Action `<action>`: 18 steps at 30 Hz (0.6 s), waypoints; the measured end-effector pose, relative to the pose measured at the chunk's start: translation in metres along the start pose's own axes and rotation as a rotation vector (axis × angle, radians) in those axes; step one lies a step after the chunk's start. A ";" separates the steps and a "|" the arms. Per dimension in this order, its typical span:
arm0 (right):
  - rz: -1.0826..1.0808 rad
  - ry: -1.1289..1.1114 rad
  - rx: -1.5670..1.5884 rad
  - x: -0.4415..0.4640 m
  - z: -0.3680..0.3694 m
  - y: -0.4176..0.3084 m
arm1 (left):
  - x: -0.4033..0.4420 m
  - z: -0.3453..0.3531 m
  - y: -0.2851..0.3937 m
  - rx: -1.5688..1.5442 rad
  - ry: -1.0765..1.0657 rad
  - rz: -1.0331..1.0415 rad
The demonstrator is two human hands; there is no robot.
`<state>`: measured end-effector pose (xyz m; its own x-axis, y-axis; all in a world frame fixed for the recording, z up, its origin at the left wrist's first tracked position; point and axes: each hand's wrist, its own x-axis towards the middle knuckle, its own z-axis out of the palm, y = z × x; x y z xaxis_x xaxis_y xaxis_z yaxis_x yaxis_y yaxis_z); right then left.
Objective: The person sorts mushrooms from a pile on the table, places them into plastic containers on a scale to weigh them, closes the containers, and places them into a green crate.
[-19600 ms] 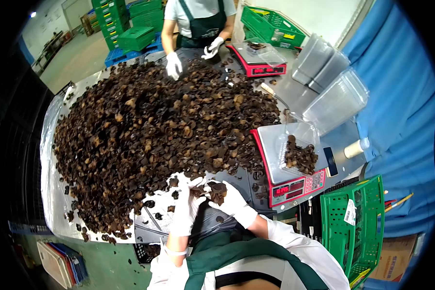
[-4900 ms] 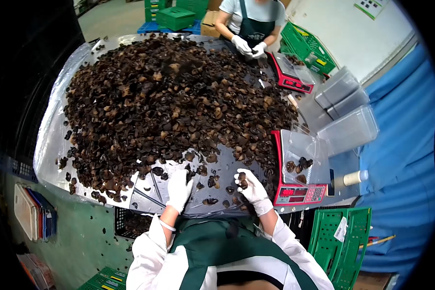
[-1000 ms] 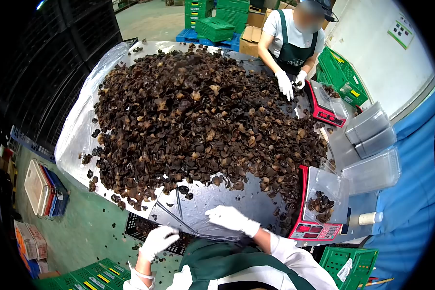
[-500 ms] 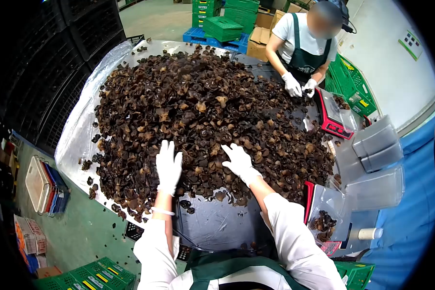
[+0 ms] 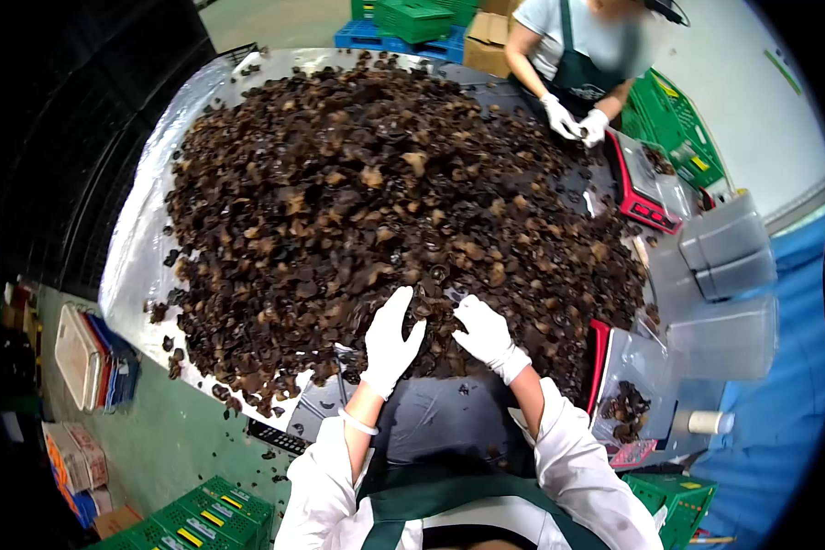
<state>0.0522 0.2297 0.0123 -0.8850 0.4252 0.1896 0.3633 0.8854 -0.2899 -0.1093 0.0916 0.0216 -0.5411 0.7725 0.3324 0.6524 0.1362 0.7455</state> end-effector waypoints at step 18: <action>0.628 0.242 0.702 -0.152 -0.061 -0.002 | -0.097 0.015 0.064 0.212 -0.608 0.570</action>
<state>0.2032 0.1747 0.0410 -0.4768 0.8786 -0.0258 0.4230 0.2037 -0.8829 -0.0072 0.0349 0.0285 0.2378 0.9482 0.2108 0.8565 -0.3071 0.4149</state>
